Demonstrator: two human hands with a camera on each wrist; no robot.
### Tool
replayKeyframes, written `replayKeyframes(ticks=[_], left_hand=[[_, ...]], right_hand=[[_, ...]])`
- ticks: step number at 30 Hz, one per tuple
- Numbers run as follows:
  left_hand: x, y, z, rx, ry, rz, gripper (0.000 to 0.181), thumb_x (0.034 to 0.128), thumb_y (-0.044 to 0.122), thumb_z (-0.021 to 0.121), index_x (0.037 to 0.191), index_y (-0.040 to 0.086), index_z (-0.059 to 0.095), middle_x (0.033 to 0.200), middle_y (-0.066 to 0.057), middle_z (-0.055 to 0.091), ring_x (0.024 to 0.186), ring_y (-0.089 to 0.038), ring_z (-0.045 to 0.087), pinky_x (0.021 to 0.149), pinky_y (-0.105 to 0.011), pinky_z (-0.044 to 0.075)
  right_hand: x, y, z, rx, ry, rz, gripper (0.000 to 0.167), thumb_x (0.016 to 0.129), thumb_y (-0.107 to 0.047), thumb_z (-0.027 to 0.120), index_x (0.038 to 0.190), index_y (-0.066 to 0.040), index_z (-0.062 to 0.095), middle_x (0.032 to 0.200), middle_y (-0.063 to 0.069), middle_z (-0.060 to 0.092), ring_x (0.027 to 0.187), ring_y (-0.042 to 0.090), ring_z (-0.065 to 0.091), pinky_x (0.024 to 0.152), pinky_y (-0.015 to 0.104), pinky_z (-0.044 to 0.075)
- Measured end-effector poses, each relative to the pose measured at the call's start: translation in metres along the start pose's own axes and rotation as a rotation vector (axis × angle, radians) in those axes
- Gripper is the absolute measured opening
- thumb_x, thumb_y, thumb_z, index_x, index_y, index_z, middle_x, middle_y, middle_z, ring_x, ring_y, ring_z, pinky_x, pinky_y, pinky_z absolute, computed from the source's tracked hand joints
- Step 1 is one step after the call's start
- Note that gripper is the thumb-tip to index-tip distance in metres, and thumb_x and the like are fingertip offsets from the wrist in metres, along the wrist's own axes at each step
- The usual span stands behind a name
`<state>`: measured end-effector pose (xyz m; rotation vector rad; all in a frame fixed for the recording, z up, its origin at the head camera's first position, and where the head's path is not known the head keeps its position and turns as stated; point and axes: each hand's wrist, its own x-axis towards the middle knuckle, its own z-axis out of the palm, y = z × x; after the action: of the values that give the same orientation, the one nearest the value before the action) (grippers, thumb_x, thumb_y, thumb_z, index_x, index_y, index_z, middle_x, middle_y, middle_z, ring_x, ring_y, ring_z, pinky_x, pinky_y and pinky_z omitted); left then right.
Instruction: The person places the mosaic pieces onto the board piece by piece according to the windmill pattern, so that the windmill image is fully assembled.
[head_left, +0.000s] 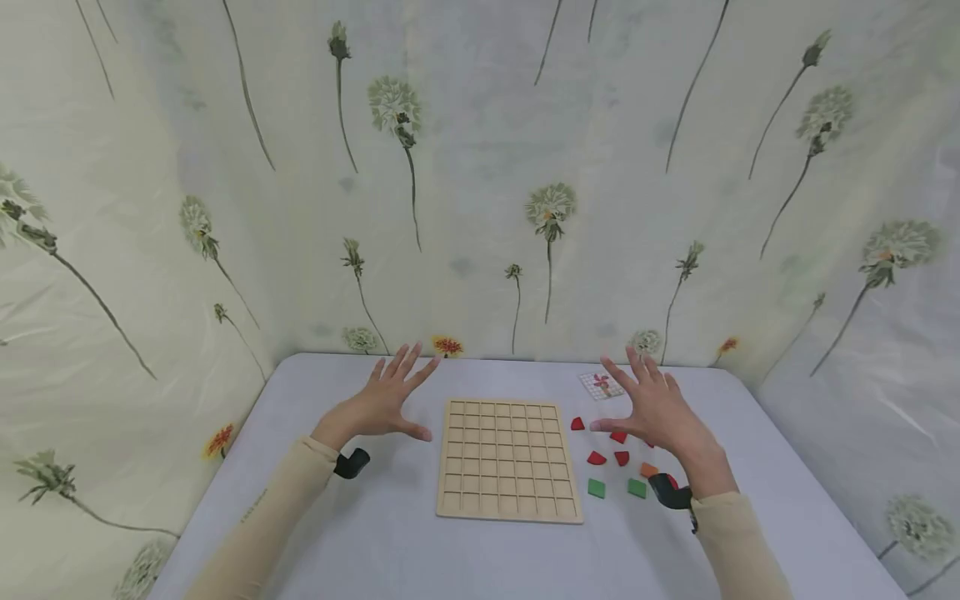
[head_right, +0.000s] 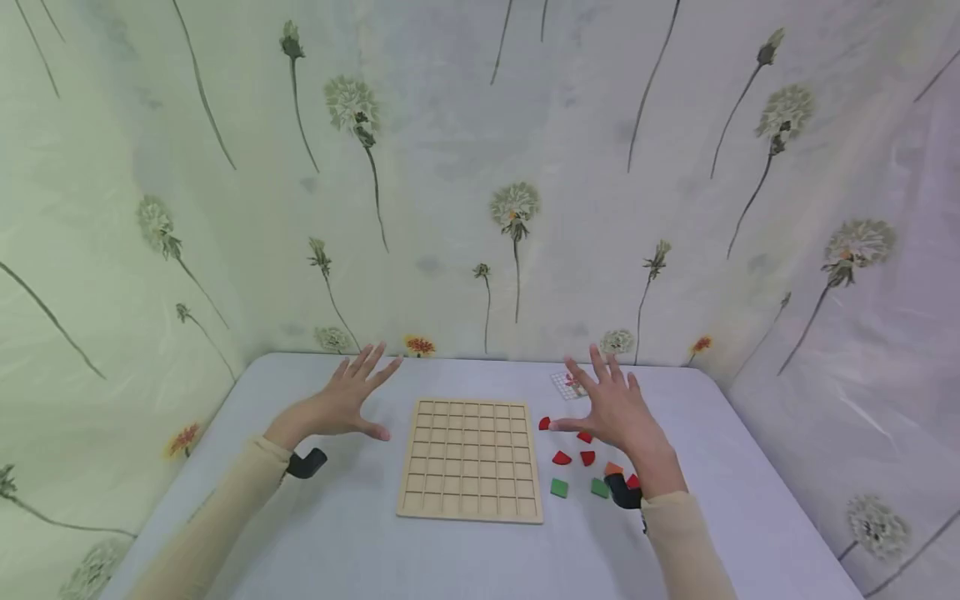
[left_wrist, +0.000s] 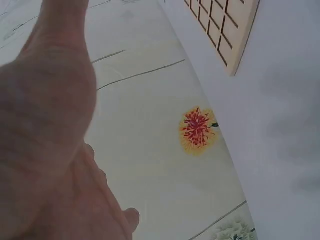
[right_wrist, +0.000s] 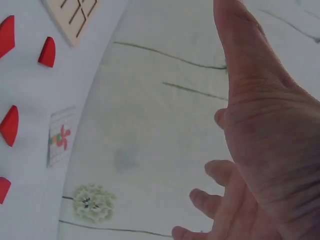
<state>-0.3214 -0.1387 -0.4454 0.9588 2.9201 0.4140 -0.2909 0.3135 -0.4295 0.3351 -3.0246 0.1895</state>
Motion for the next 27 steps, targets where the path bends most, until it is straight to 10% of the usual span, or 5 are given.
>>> replayKeyframes(ticks=[27], left_hand=[[-0.010, 0.007, 0.090, -0.088, -0.235, 0.008, 0.130, 0.0657, 0.063, 0.081, 0.160, 0.017, 0.005, 0.168, -0.011, -0.004, 0.155, -0.035, -0.001, 0.121, -0.065, 0.002]], right_hand=[[-0.016, 0.009, 0.085, 0.249, -0.184, 0.079, 0.083, 0.070, -0.061, 0.080, 0.131, -0.009, 0.060, 0.127, 0.013, 0.059, 0.112, 0.027, 0.056, 0.092, 0.051, 0.055]])
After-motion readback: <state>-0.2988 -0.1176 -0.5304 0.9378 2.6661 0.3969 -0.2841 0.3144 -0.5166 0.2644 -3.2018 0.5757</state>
